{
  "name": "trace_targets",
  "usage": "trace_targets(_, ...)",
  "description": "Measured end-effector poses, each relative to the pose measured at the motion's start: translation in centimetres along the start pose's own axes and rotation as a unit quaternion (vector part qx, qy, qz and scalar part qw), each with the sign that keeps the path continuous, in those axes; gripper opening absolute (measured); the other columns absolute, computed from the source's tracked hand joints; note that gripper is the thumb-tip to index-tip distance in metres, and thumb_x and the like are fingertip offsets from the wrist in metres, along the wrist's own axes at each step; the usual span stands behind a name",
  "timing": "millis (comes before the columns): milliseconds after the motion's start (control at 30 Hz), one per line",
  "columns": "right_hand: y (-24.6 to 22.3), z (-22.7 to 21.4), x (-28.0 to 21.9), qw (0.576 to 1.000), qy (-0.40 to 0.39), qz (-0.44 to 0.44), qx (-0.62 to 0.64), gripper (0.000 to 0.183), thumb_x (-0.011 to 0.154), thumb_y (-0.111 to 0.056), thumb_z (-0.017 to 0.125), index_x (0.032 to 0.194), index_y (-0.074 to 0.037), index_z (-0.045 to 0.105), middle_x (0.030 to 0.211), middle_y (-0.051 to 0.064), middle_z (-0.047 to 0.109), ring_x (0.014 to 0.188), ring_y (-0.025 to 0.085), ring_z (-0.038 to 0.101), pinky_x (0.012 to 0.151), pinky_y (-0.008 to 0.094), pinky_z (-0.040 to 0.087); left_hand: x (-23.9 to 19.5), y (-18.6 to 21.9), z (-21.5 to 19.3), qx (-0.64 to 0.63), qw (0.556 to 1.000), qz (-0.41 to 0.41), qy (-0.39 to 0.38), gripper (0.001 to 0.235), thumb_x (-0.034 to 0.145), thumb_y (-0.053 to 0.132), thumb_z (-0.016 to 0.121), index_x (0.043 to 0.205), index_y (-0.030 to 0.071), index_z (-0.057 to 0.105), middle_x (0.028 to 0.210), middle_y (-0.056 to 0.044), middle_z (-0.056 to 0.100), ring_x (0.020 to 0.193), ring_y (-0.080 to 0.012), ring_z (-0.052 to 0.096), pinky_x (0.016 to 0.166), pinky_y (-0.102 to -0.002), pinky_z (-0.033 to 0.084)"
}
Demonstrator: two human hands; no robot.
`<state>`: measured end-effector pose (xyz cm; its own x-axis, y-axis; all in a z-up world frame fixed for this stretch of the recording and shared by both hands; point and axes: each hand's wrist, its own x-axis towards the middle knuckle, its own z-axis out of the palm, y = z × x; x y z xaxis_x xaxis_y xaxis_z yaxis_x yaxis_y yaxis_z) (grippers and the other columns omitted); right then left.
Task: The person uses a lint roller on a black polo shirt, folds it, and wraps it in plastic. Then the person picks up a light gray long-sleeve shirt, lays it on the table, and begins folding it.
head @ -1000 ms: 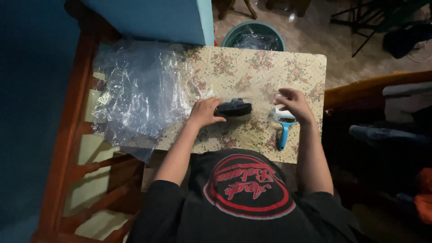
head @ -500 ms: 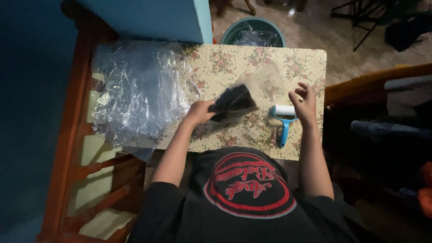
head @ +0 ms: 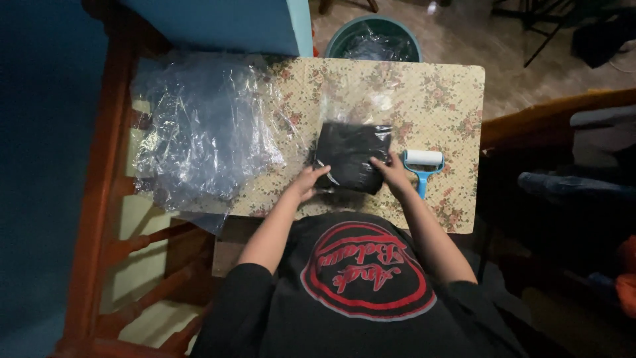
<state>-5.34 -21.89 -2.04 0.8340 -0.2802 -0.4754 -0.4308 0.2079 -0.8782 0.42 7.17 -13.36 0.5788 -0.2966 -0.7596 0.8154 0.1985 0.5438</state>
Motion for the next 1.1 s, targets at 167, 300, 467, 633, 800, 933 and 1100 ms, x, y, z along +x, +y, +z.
trace_targets(167,6.0,-3.0,2.6,0.999,0.005,0.022,-0.045,0.059,0.090,-0.014,0.085,0.136,-0.004,0.049,0.116,0.029,0.066,0.106,0.039,0.069,0.089,0.053,0.058,-7.1,1.1,4.9,0.012,0.998,-0.046,0.043,0.088,0.095,0.021,0.081,0.156,0.003,0.021,0.163,-0.029,0.010,0.134,-0.0574,0.038,0.086,-0.068,0.059)
trace_targets(300,4.8,-2.6,1.5,0.998,-0.007,0.020,-0.056,0.054,0.091,-0.014,0.085,0.133,-0.006,0.052,0.126,0.029,0.065,0.117,0.041,0.064,0.099,0.055,0.053,-8.3,2.0,5.1,0.232,0.971,-0.034,0.053,0.091,0.095,0.050,0.078,0.156,-0.001,0.033,0.158,-0.032,0.026,0.129,-0.0546,0.050,0.065,-0.061,0.065)
trace_targets(467,1.7,-0.8,-0.3,0.920,0.040,0.014,-0.390,0.084,0.089,-0.061,0.077,0.149,-0.013,0.042,0.140,0.026,0.056,0.128,0.045,0.059,0.106,0.063,0.045,-12.1,6.6,7.5,0.586,0.798,0.107,0.087,0.080,0.096,0.051,0.065,0.147,-0.006,0.043,0.145,-0.029,0.052,0.140,-0.0426,0.045,0.115,-0.055,0.036)
trace_targets(633,-3.2,2.8,-3.3,0.861,0.074,-0.175,-0.473,0.101,0.084,-0.042,0.085,0.157,0.000,0.029,0.146,0.035,0.038,0.134,0.055,0.048,0.107,0.062,0.047,-12.5,8.0,10.9,0.670,0.687,0.275,0.065,0.087,0.101,0.042,0.064,0.162,-0.001,0.021,0.164,-0.033,0.018,0.150,-0.0512,0.023,0.120,-0.064,0.024)
trace_targets(800,-4.3,3.8,-3.0,0.784,0.021,-0.268,-0.560,0.096,0.091,-0.054,0.072,0.160,0.001,0.033,0.153,0.040,0.032,0.143,0.058,0.035,0.113,0.065,0.035,-9.1,7.2,11.6,0.755,0.584,0.299,0.015,0.076,0.109,0.049,0.047,0.167,0.009,0.020,0.172,-0.025,0.002,0.157,-0.0477,0.001,0.124,-0.066,0.010)
trace_targets(933,-3.6,3.7,-2.2,0.775,-0.013,-0.228,-0.590,0.092,0.096,-0.061,0.061,0.162,-0.003,0.032,0.160,0.036,0.027,0.150,0.054,0.026,0.117,0.064,0.031,-8.0,7.6,11.6,0.784,0.565,0.258,0.010,0.077,0.108,0.056,0.041,0.168,0.014,0.016,0.173,-0.022,0.001,0.158,-0.0443,0.000,0.126,-0.065,0.006)
trace_targets(1100,-2.9,3.8,-1.2,0.748,-0.009,-0.205,-0.631,0.095,0.094,-0.071,0.053,0.163,-0.008,0.032,0.162,0.032,0.028,0.153,0.048,0.025,0.119,0.060,0.029,-6.4,6.6,10.6,0.787,0.557,0.264,0.007,0.081,0.105,0.060,0.040,0.168,0.017,0.013,0.172,-0.022,0.000,0.159,-0.0425,0.002,0.126,-0.062,0.011)
